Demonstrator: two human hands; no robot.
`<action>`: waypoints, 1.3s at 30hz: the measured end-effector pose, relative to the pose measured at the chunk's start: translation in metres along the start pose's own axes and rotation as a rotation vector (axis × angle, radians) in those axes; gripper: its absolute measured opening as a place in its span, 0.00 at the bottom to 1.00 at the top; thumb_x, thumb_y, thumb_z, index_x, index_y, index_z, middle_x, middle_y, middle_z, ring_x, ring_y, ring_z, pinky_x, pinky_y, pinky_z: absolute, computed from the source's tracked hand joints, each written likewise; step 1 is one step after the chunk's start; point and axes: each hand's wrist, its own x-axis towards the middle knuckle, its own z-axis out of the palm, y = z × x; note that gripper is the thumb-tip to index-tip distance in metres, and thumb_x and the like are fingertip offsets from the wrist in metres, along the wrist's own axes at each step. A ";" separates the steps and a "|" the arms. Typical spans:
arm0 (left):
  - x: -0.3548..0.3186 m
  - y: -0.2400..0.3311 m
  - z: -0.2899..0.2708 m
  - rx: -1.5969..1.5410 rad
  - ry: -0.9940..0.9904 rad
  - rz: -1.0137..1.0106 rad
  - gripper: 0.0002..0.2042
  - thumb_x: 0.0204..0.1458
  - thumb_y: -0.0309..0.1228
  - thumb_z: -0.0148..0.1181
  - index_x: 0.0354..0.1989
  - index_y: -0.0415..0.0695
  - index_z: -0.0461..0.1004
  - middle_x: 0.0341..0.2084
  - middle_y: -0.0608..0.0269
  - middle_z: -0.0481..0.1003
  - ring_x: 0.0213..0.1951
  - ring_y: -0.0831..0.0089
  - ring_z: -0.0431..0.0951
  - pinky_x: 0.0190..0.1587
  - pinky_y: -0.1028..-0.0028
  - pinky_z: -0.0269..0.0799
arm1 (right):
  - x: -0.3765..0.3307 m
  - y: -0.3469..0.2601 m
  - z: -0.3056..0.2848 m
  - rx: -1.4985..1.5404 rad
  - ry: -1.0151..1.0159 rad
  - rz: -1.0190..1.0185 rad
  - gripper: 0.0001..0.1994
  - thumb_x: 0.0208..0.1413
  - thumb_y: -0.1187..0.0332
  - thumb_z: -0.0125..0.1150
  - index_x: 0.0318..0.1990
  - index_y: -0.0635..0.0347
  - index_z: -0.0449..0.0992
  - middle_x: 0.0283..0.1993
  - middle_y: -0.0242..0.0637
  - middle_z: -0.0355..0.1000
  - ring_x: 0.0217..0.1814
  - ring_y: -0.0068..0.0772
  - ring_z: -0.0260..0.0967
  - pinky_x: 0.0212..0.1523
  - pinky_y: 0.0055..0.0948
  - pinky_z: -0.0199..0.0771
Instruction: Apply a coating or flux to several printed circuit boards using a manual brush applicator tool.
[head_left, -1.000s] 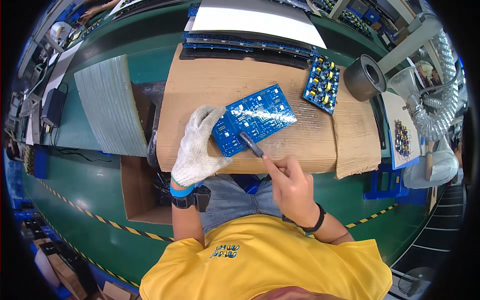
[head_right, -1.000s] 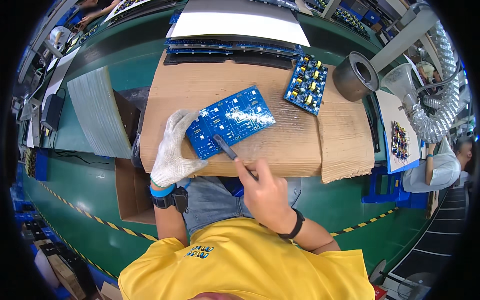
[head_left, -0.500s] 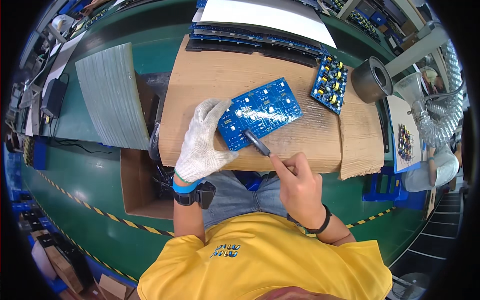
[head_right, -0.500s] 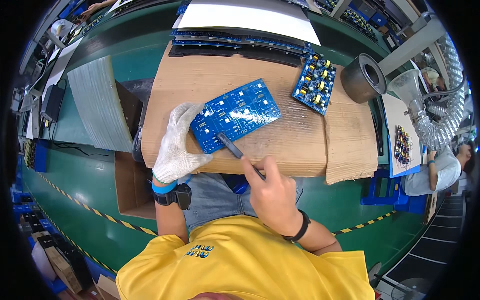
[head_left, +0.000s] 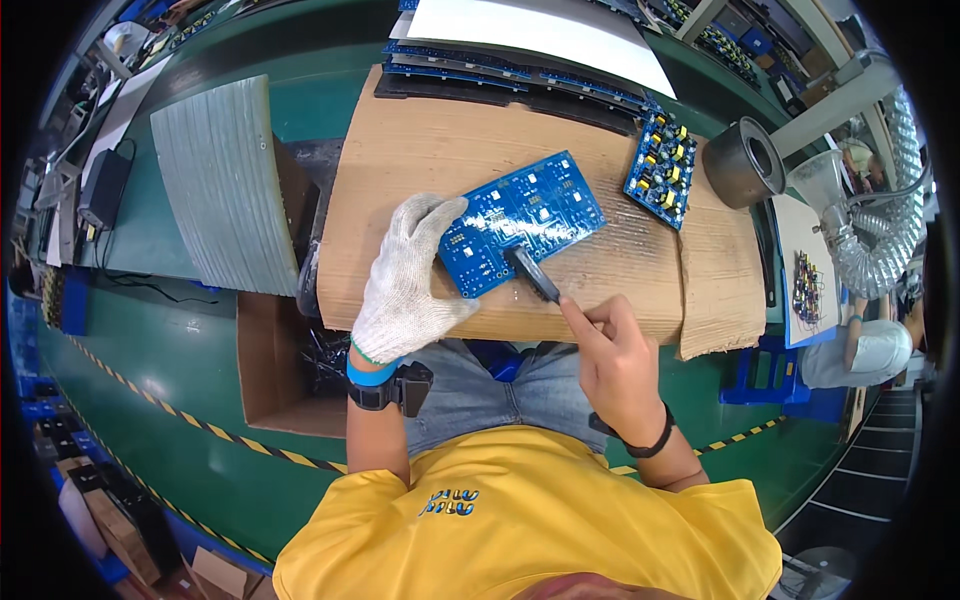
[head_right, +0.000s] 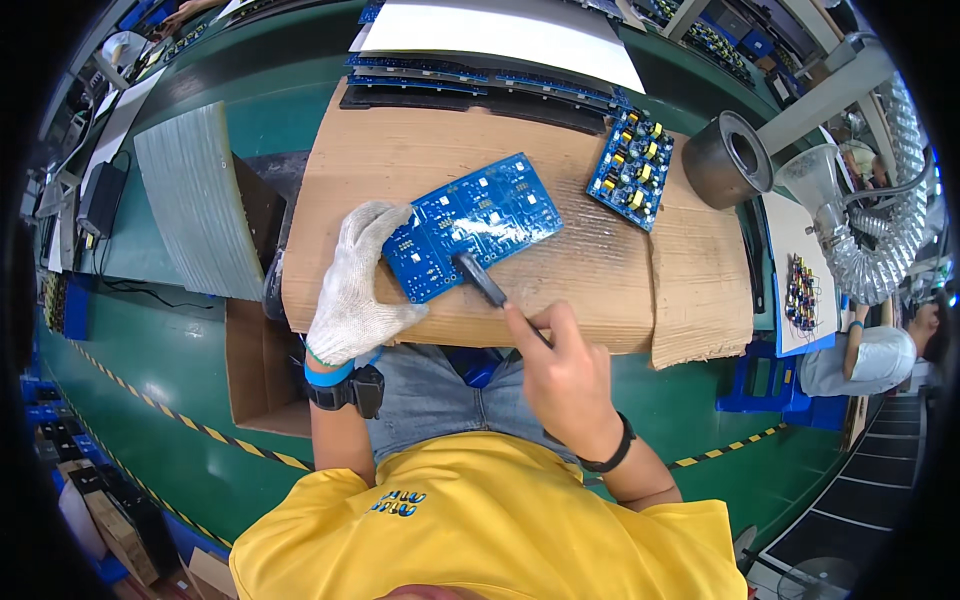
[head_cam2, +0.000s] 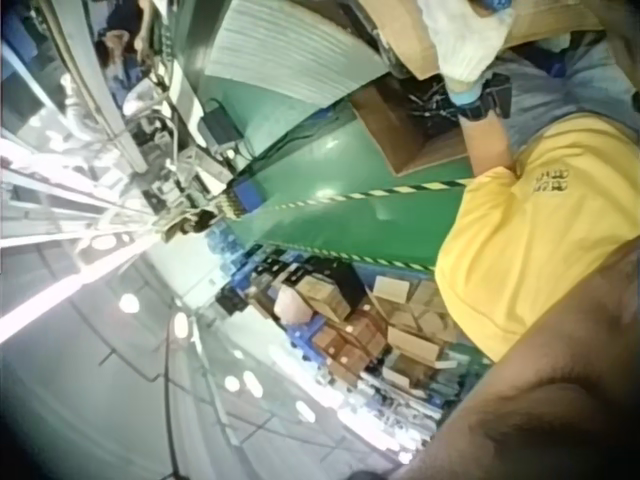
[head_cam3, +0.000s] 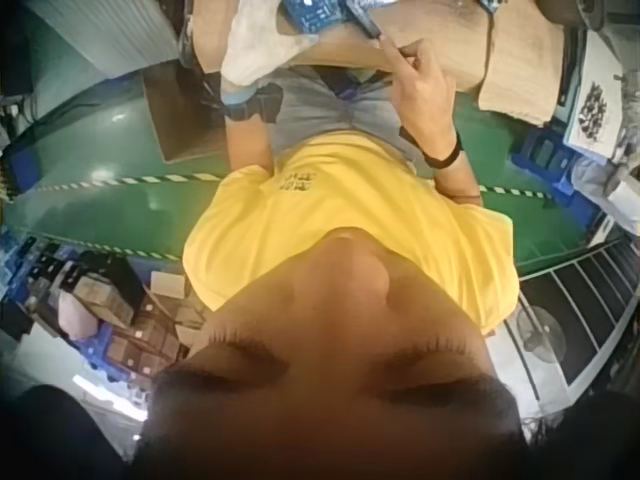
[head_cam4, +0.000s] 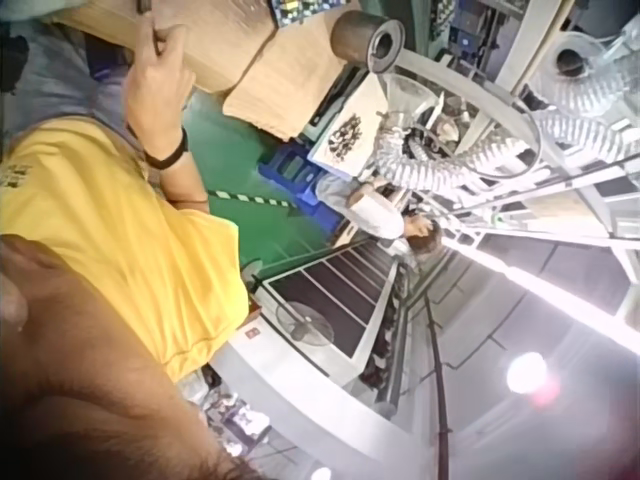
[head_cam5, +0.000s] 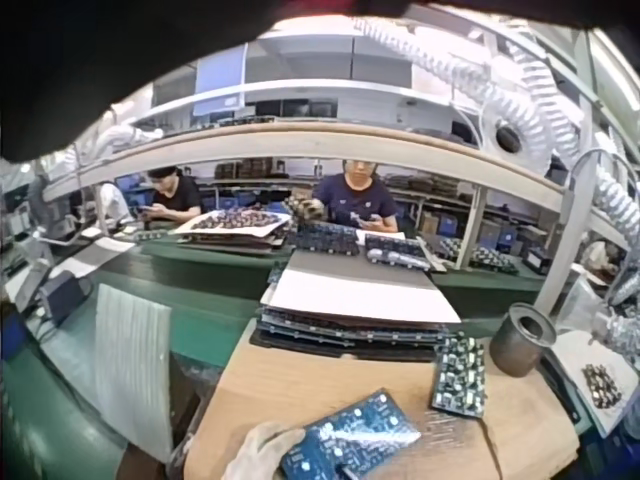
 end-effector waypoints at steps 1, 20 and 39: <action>0.000 0.000 0.000 0.005 -0.007 0.016 0.47 0.33 0.28 0.80 0.72 0.49 0.71 0.68 0.46 0.68 0.69 0.42 0.72 0.70 0.51 0.74 | 0.000 0.000 0.000 0.013 0.006 -0.011 0.26 0.52 0.85 0.66 0.60 0.58 0.86 0.39 0.35 0.70 0.27 0.32 0.73 0.24 0.35 0.69; 0.002 0.004 0.000 0.029 -0.002 -0.013 0.45 0.34 0.30 0.80 0.70 0.51 0.72 0.66 0.45 0.69 0.67 0.40 0.73 0.68 0.49 0.74 | -0.005 -0.012 0.004 -0.054 0.005 -0.066 0.27 0.50 0.84 0.65 0.59 0.57 0.87 0.39 0.34 0.71 0.27 0.31 0.74 0.24 0.36 0.72; 0.001 0.005 0.003 0.116 -0.021 0.009 0.46 0.34 0.30 0.81 0.71 0.50 0.72 0.70 0.45 0.69 0.70 0.41 0.71 0.74 0.49 0.68 | 0.014 -0.003 0.005 0.056 0.037 -0.003 0.27 0.50 0.86 0.65 0.59 0.57 0.87 0.41 0.37 0.74 0.26 0.34 0.71 0.26 0.36 0.72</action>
